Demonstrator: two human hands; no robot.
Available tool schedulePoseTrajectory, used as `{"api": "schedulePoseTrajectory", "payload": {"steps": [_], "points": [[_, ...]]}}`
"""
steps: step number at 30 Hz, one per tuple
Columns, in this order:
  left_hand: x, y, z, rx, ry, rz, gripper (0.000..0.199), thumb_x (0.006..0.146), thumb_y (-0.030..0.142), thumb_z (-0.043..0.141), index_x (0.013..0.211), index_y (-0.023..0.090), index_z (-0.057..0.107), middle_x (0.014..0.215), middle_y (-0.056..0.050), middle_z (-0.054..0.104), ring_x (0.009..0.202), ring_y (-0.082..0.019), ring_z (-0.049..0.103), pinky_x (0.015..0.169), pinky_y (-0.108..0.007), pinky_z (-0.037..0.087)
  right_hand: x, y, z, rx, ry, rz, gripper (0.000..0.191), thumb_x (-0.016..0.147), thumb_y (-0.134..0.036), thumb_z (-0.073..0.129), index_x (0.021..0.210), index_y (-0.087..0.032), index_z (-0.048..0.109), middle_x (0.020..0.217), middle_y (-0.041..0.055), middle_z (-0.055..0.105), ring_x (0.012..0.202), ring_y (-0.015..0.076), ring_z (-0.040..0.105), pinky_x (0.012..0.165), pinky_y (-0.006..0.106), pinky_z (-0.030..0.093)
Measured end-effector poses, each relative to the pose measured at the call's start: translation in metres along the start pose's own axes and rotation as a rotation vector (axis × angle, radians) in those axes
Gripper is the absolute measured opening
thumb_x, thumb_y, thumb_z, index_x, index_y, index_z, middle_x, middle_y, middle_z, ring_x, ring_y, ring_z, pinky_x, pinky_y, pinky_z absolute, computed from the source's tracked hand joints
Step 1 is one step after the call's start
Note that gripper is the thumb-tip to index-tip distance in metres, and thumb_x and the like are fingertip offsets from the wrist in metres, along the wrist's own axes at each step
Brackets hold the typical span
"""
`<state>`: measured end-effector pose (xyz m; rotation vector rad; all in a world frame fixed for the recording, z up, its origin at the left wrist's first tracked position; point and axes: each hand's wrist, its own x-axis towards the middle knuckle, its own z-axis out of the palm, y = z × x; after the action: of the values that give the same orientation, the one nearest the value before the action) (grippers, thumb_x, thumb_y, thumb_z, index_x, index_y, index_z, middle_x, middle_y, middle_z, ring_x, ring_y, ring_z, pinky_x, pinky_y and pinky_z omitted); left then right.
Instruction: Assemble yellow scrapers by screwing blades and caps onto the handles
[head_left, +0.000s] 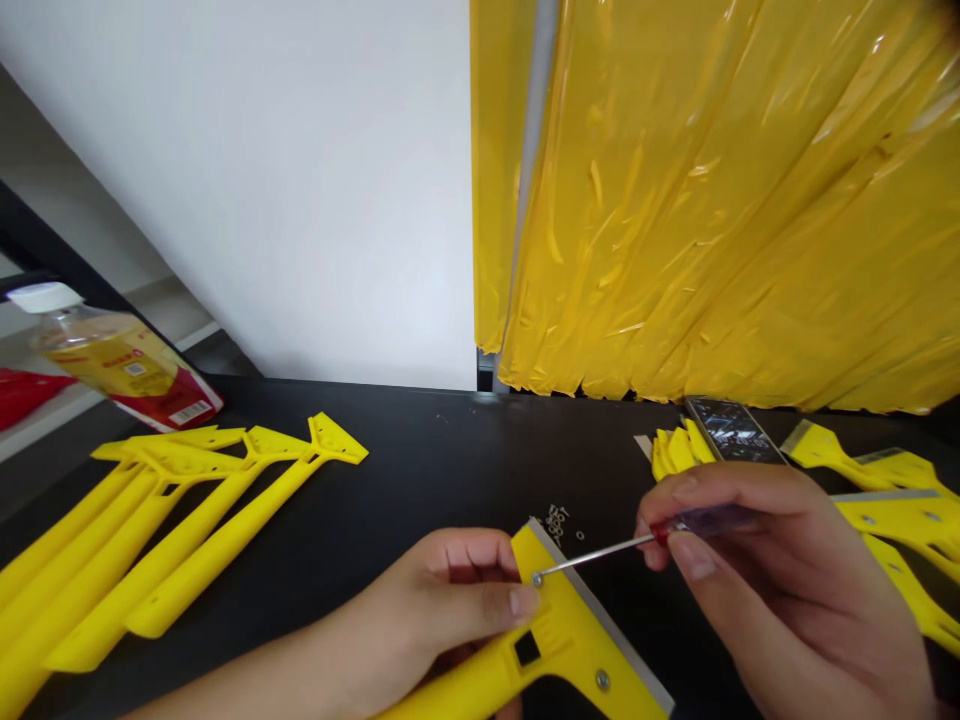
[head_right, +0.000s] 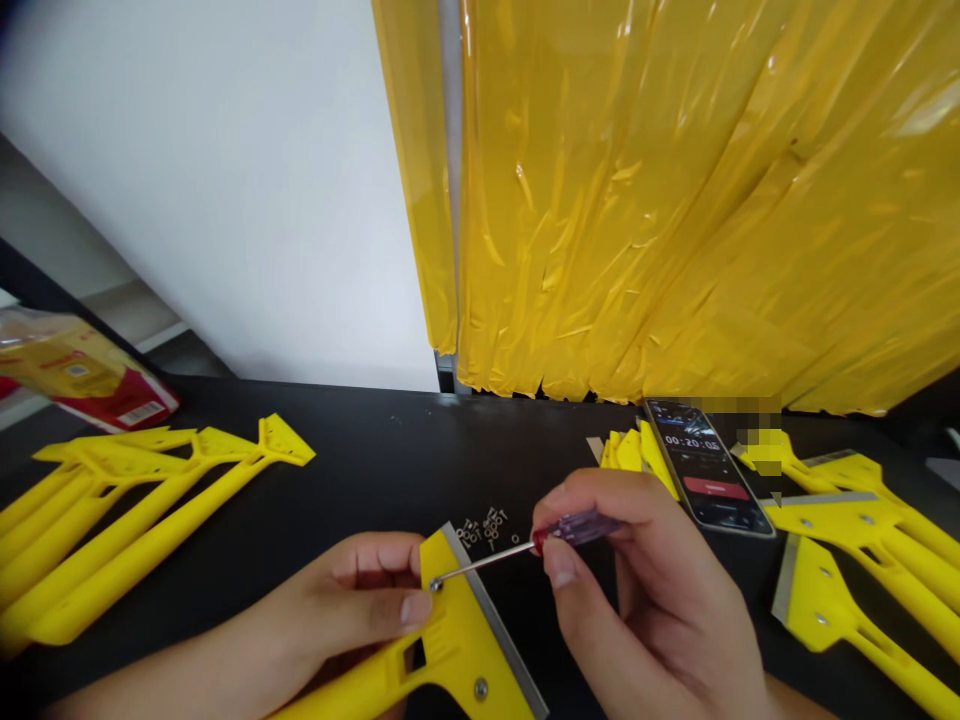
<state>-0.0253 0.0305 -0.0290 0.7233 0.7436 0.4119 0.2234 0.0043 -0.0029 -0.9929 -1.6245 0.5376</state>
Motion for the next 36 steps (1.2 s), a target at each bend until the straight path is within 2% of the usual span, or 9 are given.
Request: {"api": "schedulePoseTrajectory", "payload": {"steps": [7, 15, 25, 36], "points": [[-0.0004, 0.0006, -0.0002, -0.029, -0.008, 0.001, 0.027, 0.088, 0.036, 0.075, 0.105, 0.016, 0.07, 0.091, -0.012, 0.08, 0.047, -0.011, 0.069, 0.042, -0.015, 0.052, -0.0012, 0.0002, -0.0013, -0.004, 0.008, 0.007, 0.025, 0.097, -0.011, 0.061, 0.117, -0.027, 0.064, 0.096, 0.001, 0.069, 0.076, 0.0133, 0.067, 0.068, 0.019, 0.059], [-0.0002, 0.0024, 0.0004, -0.033, 0.0, 0.0, 0.026, 0.088, 0.037, 0.075, 0.104, 0.018, 0.07, 0.083, -0.008, 0.078, 0.045, -0.013, 0.069, 0.039, -0.016, 0.051, 0.0001, -0.0016, -0.0005, 0.0, 0.026, 0.02, 0.026, 0.097, -0.012, 0.062, 0.117, -0.028, 0.064, 0.096, 0.0024, 0.069, 0.075, 0.0154, 0.068, 0.065, 0.021, 0.06], [-0.0005, 0.0021, 0.0023, -0.061, -0.032, 0.032, 0.02, 0.092, 0.033, 0.071, 0.105, 0.018, 0.068, 0.089, -0.011, 0.08, 0.05, -0.014, 0.072, 0.044, -0.016, 0.054, 0.0033, 0.0018, 0.0017, 0.043, 0.016, 0.052, 0.023, 0.098, -0.014, 0.063, 0.117, -0.027, 0.064, 0.093, 0.0007, 0.069, 0.074, 0.0116, 0.068, 0.068, 0.015, 0.059], [0.0007, 0.0008, 0.0057, -0.029, 0.008, 0.019, 0.03, 0.084, 0.039, 0.081, 0.102, 0.017, 0.071, 0.086, -0.01, 0.079, 0.048, -0.014, 0.07, 0.041, -0.016, 0.052, -0.0015, 0.0034, -0.0009, 0.034, -0.006, 0.068, 0.024, 0.099, -0.015, 0.063, 0.118, -0.028, 0.063, 0.096, 0.0015, 0.069, 0.074, 0.0125, 0.069, 0.068, 0.016, 0.06]]}}
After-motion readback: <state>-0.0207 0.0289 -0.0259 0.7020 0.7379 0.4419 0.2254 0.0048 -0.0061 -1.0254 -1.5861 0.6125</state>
